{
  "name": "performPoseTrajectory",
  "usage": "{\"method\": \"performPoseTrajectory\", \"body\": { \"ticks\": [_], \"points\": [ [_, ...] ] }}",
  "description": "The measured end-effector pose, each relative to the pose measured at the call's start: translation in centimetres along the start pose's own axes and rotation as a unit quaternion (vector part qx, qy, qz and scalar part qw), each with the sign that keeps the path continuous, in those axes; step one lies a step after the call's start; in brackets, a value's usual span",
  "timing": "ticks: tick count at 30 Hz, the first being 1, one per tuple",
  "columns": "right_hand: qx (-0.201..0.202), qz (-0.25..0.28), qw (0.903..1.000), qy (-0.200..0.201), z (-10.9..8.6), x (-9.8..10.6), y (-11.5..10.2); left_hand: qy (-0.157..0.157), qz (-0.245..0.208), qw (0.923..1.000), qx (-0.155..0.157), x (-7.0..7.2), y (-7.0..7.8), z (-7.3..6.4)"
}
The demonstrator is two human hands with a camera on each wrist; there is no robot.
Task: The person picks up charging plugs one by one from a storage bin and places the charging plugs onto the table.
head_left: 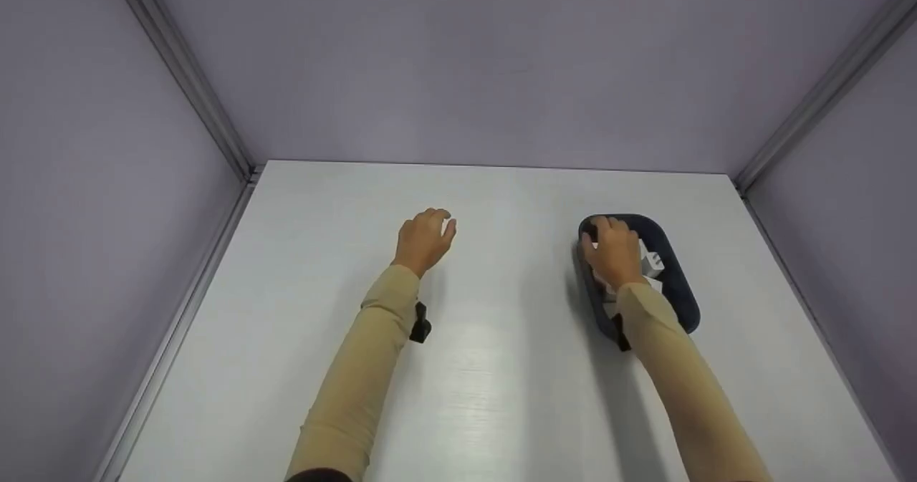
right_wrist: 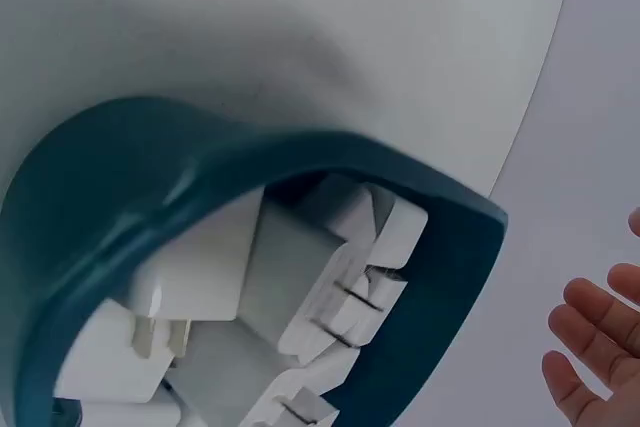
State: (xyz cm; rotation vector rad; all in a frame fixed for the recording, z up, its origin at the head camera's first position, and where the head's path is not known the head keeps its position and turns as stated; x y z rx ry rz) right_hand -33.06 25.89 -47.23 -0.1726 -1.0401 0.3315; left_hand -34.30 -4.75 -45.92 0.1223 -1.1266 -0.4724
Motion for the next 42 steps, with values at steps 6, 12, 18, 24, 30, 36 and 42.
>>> {"method": "performPoseTrajectory", "body": {
  "ticks": [6,12,18,24,30,36,42],
  "points": [
    [-0.011,-0.021,0.9990,0.038,-1.3,0.9,2.8,-0.023,-0.031,0.9992,-0.007,-0.4,0.4,-0.4],
    [0.005,-0.013,0.9935,0.113,-2.3,1.9,4.7,-0.047,-0.092,0.9947,-0.007,-1.3,0.6,-0.8],
    [0.005,-0.050,0.9894,0.136,-3.5,2.5,6.8,-0.053,-0.111,0.9923,-0.007,-2.1,0.9,-1.3],
    [-0.105,-0.057,0.9902,0.073,-4.6,2.9,9.8,-0.052,-0.121,0.9912,-0.014,-2.4,1.1,-1.4],
    [-0.241,-0.026,0.9695,-0.038,-6.0,2.4,12.5,-0.061,-0.117,0.9912,-0.008,-2.5,0.7,-1.8],
    [-0.279,-0.008,0.9571,-0.078,-7.4,1.8,14.8,-0.062,-0.120,0.9907,-0.014,-2.7,0.7,-2.1],
    [-0.315,0.050,0.9434,-0.092,-8.5,1.8,15.8,-0.061,-0.113,0.9916,-0.017,-2.9,0.9,-2.3]
  ]
}}
Point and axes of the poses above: each hand's wrist, its own z-axis towards the middle knuckle, its own x-axis out of the back of the hand, y = z × x, the point moved 6 cm from there along z, towards the middle knuckle, and after that the axes turned 7 degrees about y, right-handed, at the moved point
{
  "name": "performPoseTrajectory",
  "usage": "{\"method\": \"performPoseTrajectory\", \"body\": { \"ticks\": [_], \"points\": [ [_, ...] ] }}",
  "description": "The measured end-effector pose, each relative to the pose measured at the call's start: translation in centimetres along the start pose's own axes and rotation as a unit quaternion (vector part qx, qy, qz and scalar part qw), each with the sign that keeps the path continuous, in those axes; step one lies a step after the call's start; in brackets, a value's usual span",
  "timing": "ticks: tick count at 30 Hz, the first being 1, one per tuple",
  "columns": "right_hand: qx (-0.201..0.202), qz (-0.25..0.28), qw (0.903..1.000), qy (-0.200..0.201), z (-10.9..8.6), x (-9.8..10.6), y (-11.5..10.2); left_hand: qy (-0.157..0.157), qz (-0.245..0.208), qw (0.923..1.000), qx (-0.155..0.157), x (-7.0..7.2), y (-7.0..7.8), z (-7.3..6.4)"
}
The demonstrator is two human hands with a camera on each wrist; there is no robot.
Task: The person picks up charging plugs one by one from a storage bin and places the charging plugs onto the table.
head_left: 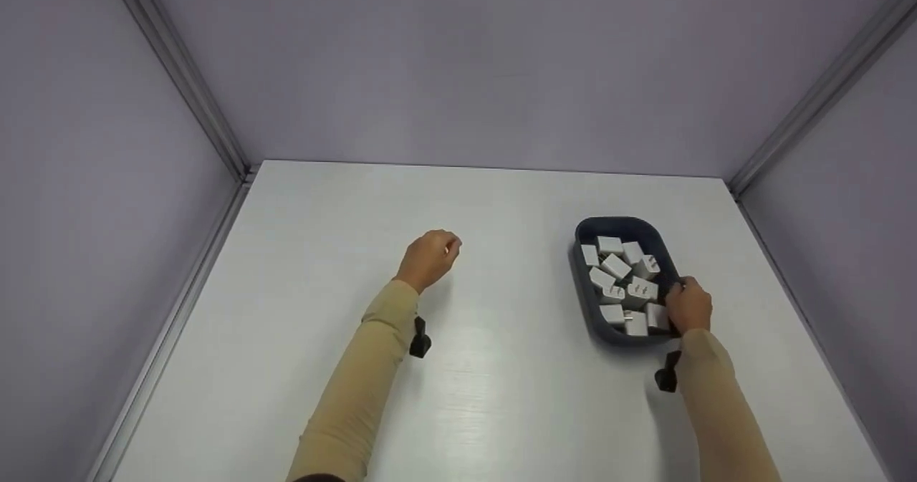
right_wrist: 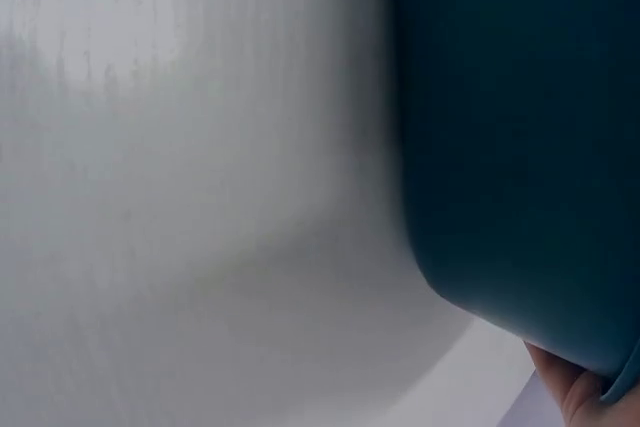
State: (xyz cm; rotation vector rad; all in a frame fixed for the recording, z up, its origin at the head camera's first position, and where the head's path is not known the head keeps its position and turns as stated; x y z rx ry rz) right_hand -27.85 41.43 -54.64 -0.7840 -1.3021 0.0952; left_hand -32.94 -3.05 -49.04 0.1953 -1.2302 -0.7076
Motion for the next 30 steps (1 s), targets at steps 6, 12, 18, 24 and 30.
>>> {"method": "performPoseTrajectory", "body": {
  "ticks": [6,12,18,24,30],
  "points": [
    [-0.013,0.015,0.9998,0.010,0.1,0.1,0.2,0.000,-0.003,1.0000,-0.005,-0.3,0.1,-0.1],
    [-0.019,0.021,0.9995,0.014,0.0,0.0,0.3,0.003,-0.006,0.9999,-0.010,-0.9,0.3,-0.2],
    [-0.012,0.028,0.9992,0.025,-0.6,-0.3,-0.5,-0.008,-0.010,0.9998,-0.013,-1.5,0.5,-0.4],
    [-0.015,0.042,0.9986,0.028,-1.4,-1.5,-2.3,0.001,-0.012,0.9996,-0.027,-1.5,1.1,-0.5],
    [-0.035,0.031,0.9982,0.037,-1.9,-2.0,-3.0,-0.012,-0.024,0.9993,-0.026,-2.5,2.1,-0.6]
  ]
}}
Point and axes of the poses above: each hand's wrist, its own z-axis towards the middle knuckle, its own x-axis out of the back of the hand, y = z × x, the point moved 6 cm from there along z, towards the middle knuckle, and after that the axes turned 7 degrees about y, right-handed, at the moved point
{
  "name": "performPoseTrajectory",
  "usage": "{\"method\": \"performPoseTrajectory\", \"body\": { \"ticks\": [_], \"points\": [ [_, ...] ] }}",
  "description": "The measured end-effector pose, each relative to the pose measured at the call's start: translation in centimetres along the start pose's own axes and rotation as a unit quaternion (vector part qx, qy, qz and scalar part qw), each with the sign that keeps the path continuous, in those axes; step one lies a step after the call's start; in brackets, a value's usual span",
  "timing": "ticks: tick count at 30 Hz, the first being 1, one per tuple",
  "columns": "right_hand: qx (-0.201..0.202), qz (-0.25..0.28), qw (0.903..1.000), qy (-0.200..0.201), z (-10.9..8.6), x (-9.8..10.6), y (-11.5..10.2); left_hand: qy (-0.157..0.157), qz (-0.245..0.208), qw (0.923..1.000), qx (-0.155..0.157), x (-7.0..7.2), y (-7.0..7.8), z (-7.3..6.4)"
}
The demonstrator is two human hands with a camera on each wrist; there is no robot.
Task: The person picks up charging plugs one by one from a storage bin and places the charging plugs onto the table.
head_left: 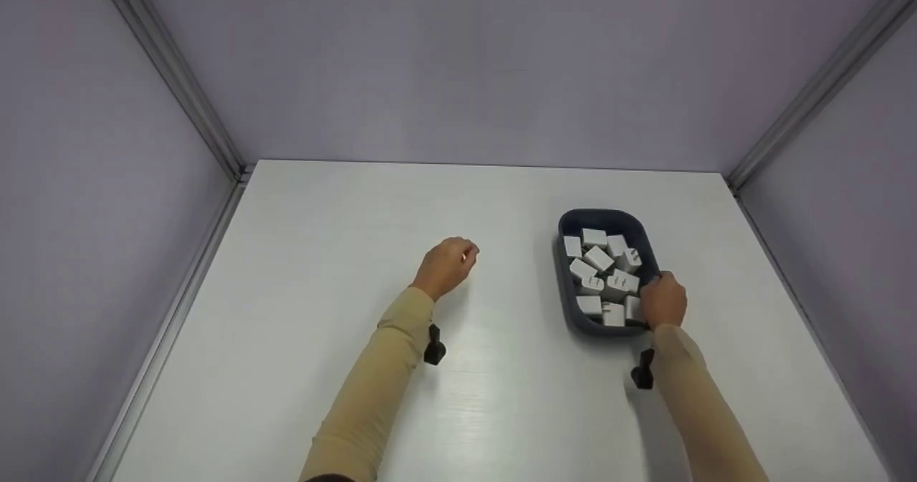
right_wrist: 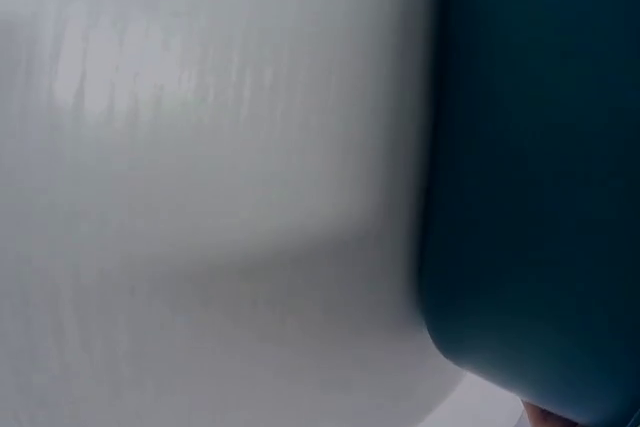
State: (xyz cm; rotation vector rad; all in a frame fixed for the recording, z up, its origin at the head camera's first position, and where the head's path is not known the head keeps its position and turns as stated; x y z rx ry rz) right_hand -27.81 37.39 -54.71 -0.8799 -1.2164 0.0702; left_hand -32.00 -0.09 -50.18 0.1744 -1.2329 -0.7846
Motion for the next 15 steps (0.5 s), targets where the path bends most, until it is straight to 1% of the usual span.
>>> {"method": "performPoseTrajectory", "body": {
  "ticks": [3,6,10,13,15],
  "points": [
    [0.004,-0.001,1.0000,0.007,-0.2,-0.3,-0.3,-0.011,-0.009,0.9999,-0.004,-0.9,0.6,0.0],
    [0.016,-0.002,0.9998,0.013,-0.3,-0.7,-0.6,-0.017,-0.014,0.9997,-0.013,-1.7,1.4,-0.1],
    [0.028,-0.017,0.9993,0.018,-0.4,-1.2,-1.0,-0.023,-0.023,0.9991,-0.027,-2.6,2.6,-0.3],
    [0.025,-0.029,0.9992,0.014,-0.4,-1.3,-1.0,-0.026,-0.030,0.9984,-0.041,-3.1,3.8,-0.4],
    [0.021,-0.035,0.9991,0.010,-0.5,-1.4,-1.0,-0.024,-0.028,0.9977,-0.056,-3.5,4.7,-0.4]
  ]
}}
Point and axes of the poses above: each hand's wrist, its own z-axis towards the middle knuckle, its own x-axis out of the back of the hand, y = z × x, the point moved 6 cm from there along z, towards the middle knuckle, and after that the axes turned 7 degrees about y, right-handed, at the moved point
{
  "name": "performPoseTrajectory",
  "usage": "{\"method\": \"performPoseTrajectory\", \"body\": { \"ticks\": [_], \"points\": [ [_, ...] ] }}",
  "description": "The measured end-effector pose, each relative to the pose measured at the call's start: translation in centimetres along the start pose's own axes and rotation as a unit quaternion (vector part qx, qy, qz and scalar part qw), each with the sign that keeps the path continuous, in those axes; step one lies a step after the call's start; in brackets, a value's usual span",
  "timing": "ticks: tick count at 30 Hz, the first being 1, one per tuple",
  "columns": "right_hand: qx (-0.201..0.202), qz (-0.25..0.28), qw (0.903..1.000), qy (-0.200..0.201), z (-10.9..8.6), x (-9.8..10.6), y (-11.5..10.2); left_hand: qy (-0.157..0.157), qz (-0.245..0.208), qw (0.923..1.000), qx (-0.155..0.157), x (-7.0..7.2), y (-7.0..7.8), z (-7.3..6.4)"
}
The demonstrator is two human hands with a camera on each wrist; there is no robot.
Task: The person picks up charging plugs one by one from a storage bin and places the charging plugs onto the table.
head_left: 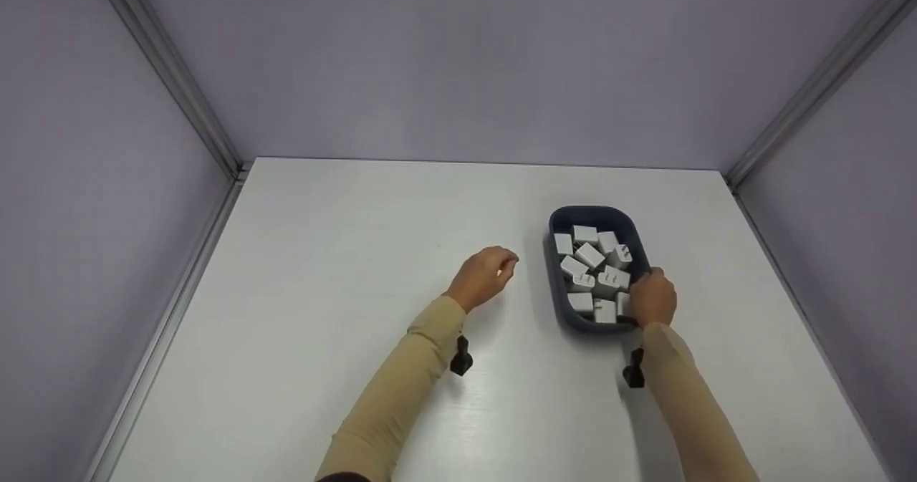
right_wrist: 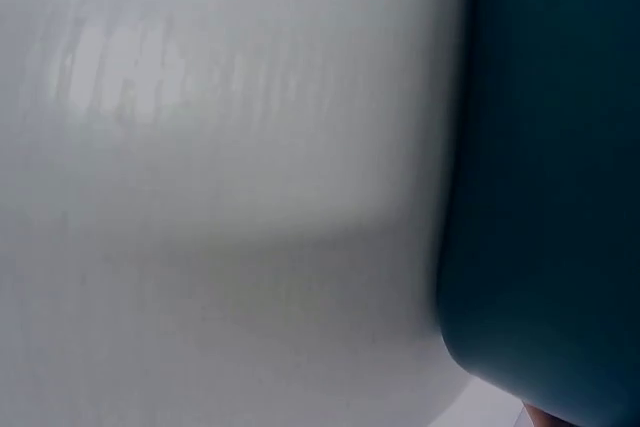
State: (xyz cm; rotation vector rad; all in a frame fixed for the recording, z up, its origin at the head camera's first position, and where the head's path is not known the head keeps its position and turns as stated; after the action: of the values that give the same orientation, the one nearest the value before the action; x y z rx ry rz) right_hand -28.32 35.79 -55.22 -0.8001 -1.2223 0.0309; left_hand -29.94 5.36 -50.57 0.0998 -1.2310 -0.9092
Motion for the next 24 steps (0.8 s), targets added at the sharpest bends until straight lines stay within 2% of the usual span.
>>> {"method": "performPoseTrajectory", "body": {
  "ticks": [7,10,16,24],
  "points": [
    [0.019,-0.019,0.9995,0.013,-0.1,0.1,-0.1,0.014,0.024,0.9968,-0.075,-2.1,3.6,0.2],
    [0.028,-0.025,0.9991,0.019,-0.3,0.2,-0.1,0.025,0.034,0.9948,-0.093,-3.0,5.1,0.2],
    [0.030,-0.024,0.9991,0.019,-0.6,0.4,0.1,0.044,0.041,0.9924,-0.108,-4.8,7.5,0.4],
    [0.024,-0.030,0.9990,0.020,-0.7,0.5,0.0,0.026,0.053,0.9928,-0.105,-6.5,8.5,0.7]
  ]
}}
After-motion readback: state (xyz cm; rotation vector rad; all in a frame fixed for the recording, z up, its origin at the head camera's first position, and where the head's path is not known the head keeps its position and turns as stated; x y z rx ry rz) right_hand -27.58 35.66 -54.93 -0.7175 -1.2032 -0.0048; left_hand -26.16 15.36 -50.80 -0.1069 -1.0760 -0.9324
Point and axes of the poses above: each hand's wrist, its own z-axis towards the middle knuckle, its own x-axis out of the back of the hand, y = z × x, the point moved 6 cm from there along z, towards the middle knuckle, and after that the axes turned 7 degrees about y, right-handed, at the moved point
